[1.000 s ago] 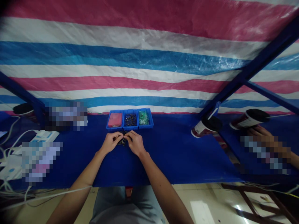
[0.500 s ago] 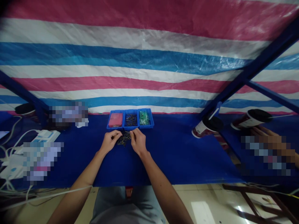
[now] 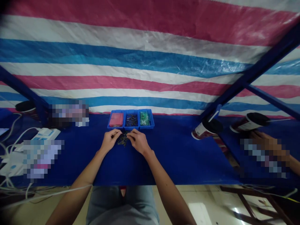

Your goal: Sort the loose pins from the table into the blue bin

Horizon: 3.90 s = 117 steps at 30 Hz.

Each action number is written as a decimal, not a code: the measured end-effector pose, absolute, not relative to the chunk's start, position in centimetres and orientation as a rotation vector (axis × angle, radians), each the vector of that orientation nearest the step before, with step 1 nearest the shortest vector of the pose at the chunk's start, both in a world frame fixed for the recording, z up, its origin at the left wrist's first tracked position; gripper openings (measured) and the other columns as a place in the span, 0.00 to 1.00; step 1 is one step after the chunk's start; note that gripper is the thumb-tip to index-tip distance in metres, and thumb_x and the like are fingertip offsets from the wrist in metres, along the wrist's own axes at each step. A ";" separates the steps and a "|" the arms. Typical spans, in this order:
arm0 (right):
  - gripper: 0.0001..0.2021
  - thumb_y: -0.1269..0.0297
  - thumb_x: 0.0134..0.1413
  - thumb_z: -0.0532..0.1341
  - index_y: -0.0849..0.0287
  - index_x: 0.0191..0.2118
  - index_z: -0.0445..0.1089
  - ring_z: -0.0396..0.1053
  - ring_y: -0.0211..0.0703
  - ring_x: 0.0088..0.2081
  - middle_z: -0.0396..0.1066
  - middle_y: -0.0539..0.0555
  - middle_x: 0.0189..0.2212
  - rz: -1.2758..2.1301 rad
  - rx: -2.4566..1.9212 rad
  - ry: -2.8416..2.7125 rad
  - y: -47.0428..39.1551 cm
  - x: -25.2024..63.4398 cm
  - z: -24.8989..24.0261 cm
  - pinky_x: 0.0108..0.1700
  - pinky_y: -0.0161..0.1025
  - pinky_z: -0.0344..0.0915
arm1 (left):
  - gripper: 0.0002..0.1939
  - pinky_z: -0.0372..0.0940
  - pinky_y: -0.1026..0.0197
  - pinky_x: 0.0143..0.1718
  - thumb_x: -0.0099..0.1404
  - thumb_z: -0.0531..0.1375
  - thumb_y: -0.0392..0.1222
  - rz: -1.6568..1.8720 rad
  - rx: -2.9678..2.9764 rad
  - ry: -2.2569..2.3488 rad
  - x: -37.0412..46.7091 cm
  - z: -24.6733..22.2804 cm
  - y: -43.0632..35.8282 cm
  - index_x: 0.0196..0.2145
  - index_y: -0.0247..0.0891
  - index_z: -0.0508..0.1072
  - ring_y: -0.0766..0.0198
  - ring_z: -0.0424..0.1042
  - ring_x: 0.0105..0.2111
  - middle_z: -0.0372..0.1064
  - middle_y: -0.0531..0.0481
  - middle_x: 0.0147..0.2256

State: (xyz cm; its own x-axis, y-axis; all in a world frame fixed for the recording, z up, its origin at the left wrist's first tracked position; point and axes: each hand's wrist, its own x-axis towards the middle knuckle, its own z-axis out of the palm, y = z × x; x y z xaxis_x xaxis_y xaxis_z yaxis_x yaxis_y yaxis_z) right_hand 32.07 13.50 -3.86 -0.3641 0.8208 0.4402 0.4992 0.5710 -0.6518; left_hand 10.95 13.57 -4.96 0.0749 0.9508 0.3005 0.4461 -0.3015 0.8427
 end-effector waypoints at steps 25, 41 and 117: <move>0.10 0.61 0.54 0.69 0.57 0.30 0.69 0.65 0.35 0.27 0.69 0.48 0.30 0.452 -1.251 -2.261 11.2 31.2 -5.1 0.30 0.33 0.55 | 0.17 0.49 0.65 0.25 0.68 0.57 0.51 1.192 1.796 1.353 10.8 -4.9 13.5 0.34 0.34 0.77 0.70 0.51 0.20 0.54 0.58 0.18; 0.04 0.72 0.54 0.63 0.58 0.29 0.71 0.65 0.36 0.26 0.68 0.49 0.27 0.539 -1.308 -2.074 11.6 33.3 -2.5 0.31 0.33 0.60 | 0.17 0.51 0.65 0.25 0.68 0.58 0.52 1.193 1.792 1.338 11.0 -4.6 13.4 0.33 0.35 0.77 0.69 0.53 0.19 0.54 0.58 0.18; 0.15 0.62 0.70 0.51 0.56 0.31 0.66 0.67 0.40 0.29 0.68 0.50 0.28 0.525 -1.199 -1.960 12.9 29.5 -4.9 0.34 0.35 0.58 | 0.15 0.51 0.67 0.25 0.68 0.59 0.49 1.033 1.896 1.323 11.4 -4.7 13.5 0.35 0.33 0.76 0.71 0.53 0.19 0.54 0.59 0.18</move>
